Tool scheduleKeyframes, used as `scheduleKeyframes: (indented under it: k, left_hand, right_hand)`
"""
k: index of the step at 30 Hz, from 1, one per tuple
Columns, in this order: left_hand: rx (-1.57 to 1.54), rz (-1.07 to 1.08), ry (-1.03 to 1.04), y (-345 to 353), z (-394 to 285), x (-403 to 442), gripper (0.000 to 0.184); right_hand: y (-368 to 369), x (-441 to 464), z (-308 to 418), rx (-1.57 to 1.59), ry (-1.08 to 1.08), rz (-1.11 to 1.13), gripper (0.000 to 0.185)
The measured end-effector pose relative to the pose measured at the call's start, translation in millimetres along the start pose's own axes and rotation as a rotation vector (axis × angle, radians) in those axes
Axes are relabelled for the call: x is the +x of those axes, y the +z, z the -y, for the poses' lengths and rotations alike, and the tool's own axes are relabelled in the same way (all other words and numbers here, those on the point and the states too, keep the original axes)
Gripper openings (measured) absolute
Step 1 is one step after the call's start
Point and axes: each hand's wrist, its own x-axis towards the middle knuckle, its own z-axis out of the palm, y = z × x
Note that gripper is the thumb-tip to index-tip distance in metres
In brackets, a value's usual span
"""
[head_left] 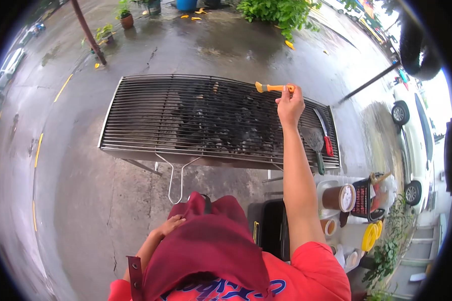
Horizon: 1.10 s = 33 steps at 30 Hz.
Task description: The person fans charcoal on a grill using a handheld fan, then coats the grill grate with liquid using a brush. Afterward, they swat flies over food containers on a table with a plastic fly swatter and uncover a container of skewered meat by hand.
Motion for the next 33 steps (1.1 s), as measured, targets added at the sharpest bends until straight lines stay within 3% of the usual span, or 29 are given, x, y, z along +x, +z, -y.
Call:
scheduleKeyframes:
  k: [4,7,10,15,18,20,22,24,28,30,31,33]
  left_hand:
    - [0.151,0.083,0.088,2,-5,12,0.055]
    - [0.181,0.121,-0.032,10,-13,25,0.055]
    - [0.193,0.141,-0.012,19,-12,32,0.057]
    - [0.373,0.193,0.154,49,9,43,0.065]
    - [0.374,0.214,0.131,72,-9,52,0.066]
    - [0.380,0.208,0.124,91,-6,50,0.064]
    - [0.409,0.170,0.188,112,-3,51,0.061]
    - [0.434,0.143,0.258,131,5,53,0.057]
    - [0.388,0.172,0.266,168,4,70,0.053]
    - [0.330,0.206,0.108,187,-2,80,0.052]
    - [0.303,0.207,0.022,194,-5,85,0.052]
    - [0.448,0.236,0.135,207,-10,89,0.052]
  right_hand:
    - [-33,-19,-7,-0.049,-0.021,0.005,0.015]
    - [-47,-35,0,-0.042,-0.007,-0.018,0.014]
    - [-54,-39,-7,-0.031,-0.069,-0.024,0.014]
    - [-44,-59,-31,0.090,0.032,-0.038,0.013]
    - [-65,-58,-43,0.430,0.369,-0.184,0.013]
    - [-100,-64,-45,0.736,0.784,-0.359,0.011]
    - [-146,-90,-66,1.023,0.832,-0.456,0.013]
    - [-204,-128,-112,1.316,0.785,-0.385,0.015]
    - [-348,-210,-119,1.232,0.889,-0.643,0.014]
    - [-420,-256,-145,1.073,0.785,-0.778,0.015]
    - [-452,-277,-150,0.911,0.754,-0.871,0.014]
    - [-493,-300,-159,0.526,0.735,-0.982,0.014]
